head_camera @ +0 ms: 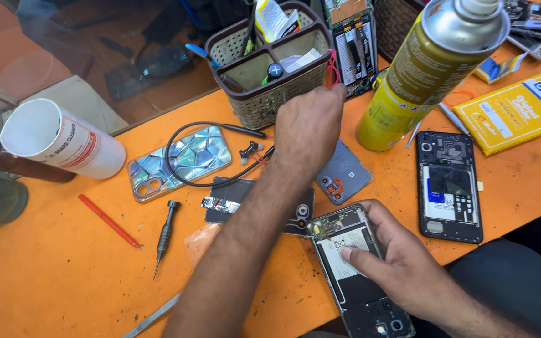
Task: The person disassembles a mobile phone using tweezers and a thin prying tool to separate the internal components and the screen from the frame.
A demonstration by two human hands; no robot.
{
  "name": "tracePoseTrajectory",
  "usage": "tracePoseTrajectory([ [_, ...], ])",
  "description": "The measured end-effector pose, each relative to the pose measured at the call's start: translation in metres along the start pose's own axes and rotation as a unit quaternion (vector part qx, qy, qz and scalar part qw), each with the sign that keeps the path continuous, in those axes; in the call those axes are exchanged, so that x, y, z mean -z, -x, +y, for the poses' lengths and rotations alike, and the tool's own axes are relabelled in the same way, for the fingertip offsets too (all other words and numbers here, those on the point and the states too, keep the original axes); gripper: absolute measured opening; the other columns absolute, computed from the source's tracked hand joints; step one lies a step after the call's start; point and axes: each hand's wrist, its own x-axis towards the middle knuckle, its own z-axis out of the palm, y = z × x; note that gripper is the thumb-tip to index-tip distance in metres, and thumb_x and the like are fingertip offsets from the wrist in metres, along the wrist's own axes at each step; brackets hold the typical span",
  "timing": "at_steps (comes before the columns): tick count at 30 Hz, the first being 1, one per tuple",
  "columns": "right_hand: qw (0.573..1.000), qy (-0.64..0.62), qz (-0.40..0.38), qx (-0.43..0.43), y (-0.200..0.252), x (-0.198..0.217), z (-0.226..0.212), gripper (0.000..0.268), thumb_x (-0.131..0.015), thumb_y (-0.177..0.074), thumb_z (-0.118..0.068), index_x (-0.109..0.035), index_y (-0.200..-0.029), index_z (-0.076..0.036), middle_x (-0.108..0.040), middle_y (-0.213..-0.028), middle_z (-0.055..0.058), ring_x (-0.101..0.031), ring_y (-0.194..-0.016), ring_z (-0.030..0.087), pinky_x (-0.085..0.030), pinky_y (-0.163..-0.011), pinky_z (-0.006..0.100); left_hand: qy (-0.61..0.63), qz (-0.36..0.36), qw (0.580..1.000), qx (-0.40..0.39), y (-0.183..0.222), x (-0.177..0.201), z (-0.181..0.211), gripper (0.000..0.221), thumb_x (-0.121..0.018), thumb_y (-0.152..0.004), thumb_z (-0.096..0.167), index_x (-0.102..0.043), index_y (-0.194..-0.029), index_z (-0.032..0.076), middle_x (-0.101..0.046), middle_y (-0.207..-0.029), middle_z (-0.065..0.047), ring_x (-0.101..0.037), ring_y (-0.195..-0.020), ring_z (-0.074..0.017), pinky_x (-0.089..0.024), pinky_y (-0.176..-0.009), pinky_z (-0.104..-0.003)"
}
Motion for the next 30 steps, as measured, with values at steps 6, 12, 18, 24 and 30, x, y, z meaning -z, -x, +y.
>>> tracePoseTrajectory([
  [6,0.958,0.257,-0.115,-0.058,-0.006,-0.002,-0.02,0.042,-0.072,-0.091,-0.026,-0.068,-0.131,-0.013,-0.073,-0.103,0.004,-0.072,-0.088,0.011,-0.063,-0.076,0.028,0.061,0.112,0.991,-0.036,0.066,0.049,-0.006,0.013,-0.067,-0.09,0.01,-0.063,-0.102,0.008,-0.068,-0.092,-0.013,-0.07,-0.09,-0.0312,-0.055,-0.072,-0.043],
  [12,0.837,0.504,-0.094,0.191,-0.017,-0.018,-0.016,0.056,-0.082,-0.083,-0.044,-0.071,-0.13,-0.016,-0.069,-0.095,0.004,-0.069,-0.092,0.021,-0.056,-0.08,0.036,0.341,-0.038,0.924,0.172,0.117,0.087,-0.019,0.011,-0.068,-0.097,0.012,-0.067,-0.104,0.005,-0.077,-0.087,-0.005,-0.078,-0.08,-0.0143,-0.06,-0.07,-0.029],
  [18,0.832,0.495,-0.03,0.249,-0.008,-0.027,-0.006,0.053,-0.083,-0.08,-0.045,-0.072,-0.125,-0.017,-0.066,-0.1,0.001,-0.066,-0.091,0.02,-0.054,-0.075,0.035,0.504,-0.062,0.821,0.262,0.142,0.083,-0.023,0.012,-0.075,-0.09,0.007,-0.071,-0.099,0.001,-0.08,-0.093,-0.004,-0.076,-0.086,-0.0083,-0.065,-0.077,-0.024],
  [24,0.758,0.549,0.035,0.351,-0.005,-0.036,-0.016,0.04,-0.081,-0.079,-0.042,-0.076,-0.11,-0.018,-0.073,-0.096,0.0,-0.07,-0.093,0.022,-0.054,-0.079,0.037,0.497,-0.075,0.834,0.228,0.147,0.094,-0.025,0.014,-0.072,-0.093,0.007,-0.068,-0.106,0.002,-0.078,-0.098,-0.004,-0.076,-0.093,-0.0073,-0.064,-0.083,-0.022],
  [30,0.826,0.495,0.062,0.264,-0.018,-0.034,-0.05,0.033,-0.081,-0.081,-0.037,-0.077,-0.105,-0.013,-0.077,-0.093,0.002,-0.076,-0.076,0.016,-0.058,-0.065,0.031,0.541,-0.109,0.787,0.277,0.151,0.105,-0.021,0.034,-0.076,-0.09,0.007,-0.056,-0.118,0.006,-0.079,-0.095,-0.006,-0.077,-0.093,-0.0086,-0.064,-0.082,-0.023],
])
